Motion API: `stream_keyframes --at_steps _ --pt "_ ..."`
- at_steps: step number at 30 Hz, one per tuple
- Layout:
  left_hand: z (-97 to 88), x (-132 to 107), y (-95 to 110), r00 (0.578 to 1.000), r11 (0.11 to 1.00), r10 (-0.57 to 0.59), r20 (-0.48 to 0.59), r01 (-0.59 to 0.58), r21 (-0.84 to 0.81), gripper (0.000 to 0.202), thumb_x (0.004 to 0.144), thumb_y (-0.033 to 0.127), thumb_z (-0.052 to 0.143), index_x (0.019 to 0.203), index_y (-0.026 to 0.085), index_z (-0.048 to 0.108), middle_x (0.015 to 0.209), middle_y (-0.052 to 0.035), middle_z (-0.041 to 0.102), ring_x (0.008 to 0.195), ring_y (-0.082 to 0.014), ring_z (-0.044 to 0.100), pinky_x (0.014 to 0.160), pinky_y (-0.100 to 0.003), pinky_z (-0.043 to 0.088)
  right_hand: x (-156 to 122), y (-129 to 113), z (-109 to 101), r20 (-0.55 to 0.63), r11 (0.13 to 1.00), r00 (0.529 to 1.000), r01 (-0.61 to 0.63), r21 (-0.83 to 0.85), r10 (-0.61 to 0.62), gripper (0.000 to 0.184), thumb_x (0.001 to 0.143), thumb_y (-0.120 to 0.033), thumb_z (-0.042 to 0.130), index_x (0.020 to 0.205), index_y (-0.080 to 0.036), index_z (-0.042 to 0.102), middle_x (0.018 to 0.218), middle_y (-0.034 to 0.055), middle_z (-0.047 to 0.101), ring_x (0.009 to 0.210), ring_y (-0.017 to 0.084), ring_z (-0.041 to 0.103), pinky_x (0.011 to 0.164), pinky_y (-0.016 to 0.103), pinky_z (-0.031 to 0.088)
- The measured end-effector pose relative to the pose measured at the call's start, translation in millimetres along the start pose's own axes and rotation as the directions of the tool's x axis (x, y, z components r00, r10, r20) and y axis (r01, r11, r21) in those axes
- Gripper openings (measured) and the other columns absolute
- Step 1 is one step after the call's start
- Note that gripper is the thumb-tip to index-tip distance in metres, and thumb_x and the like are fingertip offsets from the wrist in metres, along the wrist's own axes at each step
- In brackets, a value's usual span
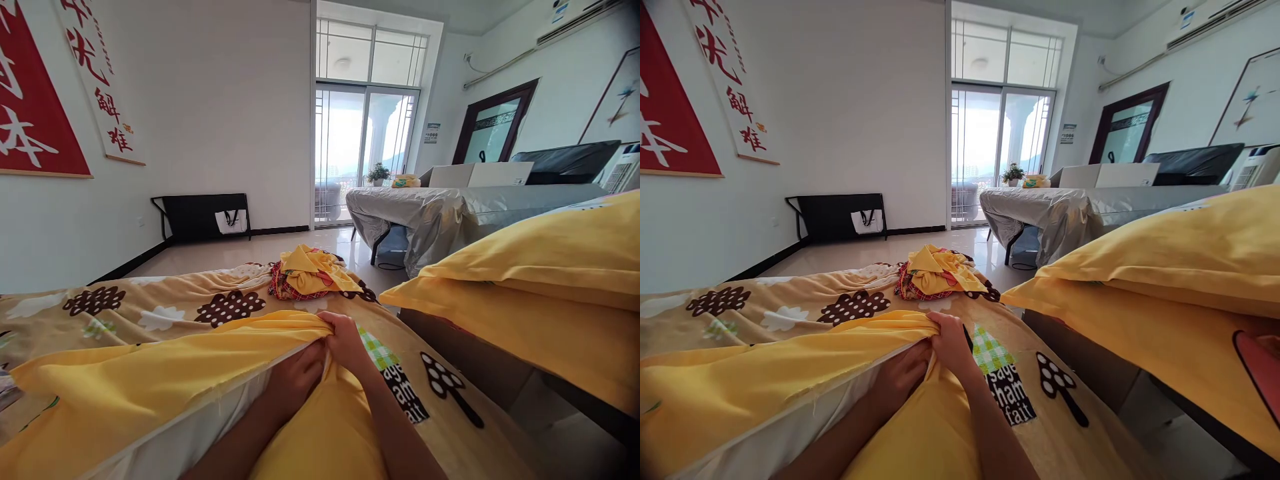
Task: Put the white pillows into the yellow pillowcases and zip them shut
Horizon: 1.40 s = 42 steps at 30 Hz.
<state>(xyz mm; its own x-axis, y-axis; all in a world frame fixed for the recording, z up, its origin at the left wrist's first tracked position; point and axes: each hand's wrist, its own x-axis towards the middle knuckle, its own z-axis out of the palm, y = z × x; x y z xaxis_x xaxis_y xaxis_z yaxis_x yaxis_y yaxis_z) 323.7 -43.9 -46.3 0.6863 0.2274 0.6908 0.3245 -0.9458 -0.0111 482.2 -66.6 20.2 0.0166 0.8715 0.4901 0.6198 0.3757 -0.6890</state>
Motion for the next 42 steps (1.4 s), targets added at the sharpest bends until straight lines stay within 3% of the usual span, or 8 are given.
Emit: stream_keyframes --at_steps 4,9,15,22,28,32,37,42 --pt "-2.1 6.1 2.0 0.998 0.997 -0.069 -0.002 0.069 -0.042 0.029 0.090 0.024 0.045 0.111 0.016 0.062 0.127 -0.0139 0.060 0.116 -0.0223 0.057 0.099 -0.036 0.048 0.2 -0.1 1.7 -0.002 1.000 1.000 -0.013 0.014 0.013 0.044 0.056 -0.009 0.039 0.083 -0.018 0.071 0.081 0.0033 0.071 0.076 0.018 0.060 0.071 0.025 0.042" --pt "-4.6 9.6 5.2 0.963 0.965 -0.248 0.104 0.254 -0.057 0.027 0.091 0.020 0.038 0.091 0.018 0.065 0.090 -0.0083 0.069 0.089 -0.0189 0.064 0.086 -0.033 0.053 1.1 7.3 4.0 0.055 0.986 0.998 0.017 0.164 -0.026 0.045 0.057 -0.008 0.039 0.087 -0.017 0.072 0.080 0.0014 0.070 0.074 0.017 0.060 0.067 0.023 0.043" --pt "-2.1 8.3 5.8 0.935 0.948 -0.318 0.159 0.313 0.053 0.032 0.092 0.021 0.036 0.116 0.022 0.057 0.119 -0.0080 0.065 0.111 -0.0215 0.060 0.100 -0.037 0.047 0.5 14.6 3.8 0.094 0.991 0.995 0.019 0.131 -0.032 0.046 0.058 -0.007 0.038 0.088 -0.018 0.071 0.085 0.0024 0.070 0.080 0.017 0.061 0.073 0.025 0.046" --pt "-3.0 3.7 3.3 0.977 0.988 -0.126 0.175 0.140 -0.070 0.029 0.090 0.017 0.043 0.112 0.017 0.060 0.120 -0.0103 0.064 0.113 -0.0201 0.059 0.101 -0.033 0.047 -0.4 15.0 4.9 0.032 0.994 0.994 0.101 -0.034 -0.100 0.046 0.056 -0.008 0.038 0.089 -0.017 0.068 0.089 0.0054 0.065 0.083 0.018 0.058 0.076 0.026 0.044" --pt "1.6 8.0 3.6 0.918 0.945 -0.326 0.225 0.321 0.060 0.035 0.090 0.019 0.041 0.121 0.017 0.056 0.125 -0.0118 0.061 0.117 -0.0256 0.056 0.104 -0.043 0.043 -1.4 11.0 3.9 0.093 0.986 0.995 -0.004 -0.165 0.020 0.041 0.059 -0.006 0.037 0.089 -0.018 0.061 0.085 0.0042 0.066 0.080 0.017 0.058 0.072 0.025 0.040" --pt "3.5 11.2 3.4 0.880 0.928 -0.372 0.294 0.363 0.089 0.037 0.089 0.022 0.042 0.124 0.018 0.055 0.124 -0.0130 0.062 0.116 -0.0292 0.056 0.104 -0.049 0.042 -1.4 10.5 3.5 0.147 0.980 0.984 -0.069 -0.185 0.097 0.038 0.062 -0.007 0.043 0.095 -0.018 0.059 0.088 0.0044 0.068 0.079 0.017 0.059 0.068 0.023 0.037" --pt "7.2 7.0 1.6 0.933 0.954 -0.292 0.209 0.299 -0.004 0.036 0.088 0.018 0.043 0.122 0.018 0.054 0.125 -0.0121 0.061 0.116 -0.0263 0.057 0.102 -0.044 0.045 -1.6 12.4 8.7 0.054 0.923 0.986 -0.130 -0.362 0.160 0.022 0.063 -0.005 0.041 0.073 -0.018 0.055 0.077 0.0047 0.065 0.073 0.016 0.055 0.063 0.024 0.030" --pt "8.5 -4.0 1.0 0.961 0.958 -0.277 -0.013 0.275 -0.084 0.025 0.090 0.019 0.040 0.101 0.018 0.063 0.096 -0.0102 0.071 0.091 -0.0236 0.066 0.087 -0.038 0.052 -1.2 10.6 9.8 0.014 0.952 0.997 -0.074 -0.298 0.082 0.015 0.060 -0.006 0.041 0.063 -0.019 0.049 0.069 0.0018 0.059 0.066 0.014 0.048 0.061 0.023 0.027"
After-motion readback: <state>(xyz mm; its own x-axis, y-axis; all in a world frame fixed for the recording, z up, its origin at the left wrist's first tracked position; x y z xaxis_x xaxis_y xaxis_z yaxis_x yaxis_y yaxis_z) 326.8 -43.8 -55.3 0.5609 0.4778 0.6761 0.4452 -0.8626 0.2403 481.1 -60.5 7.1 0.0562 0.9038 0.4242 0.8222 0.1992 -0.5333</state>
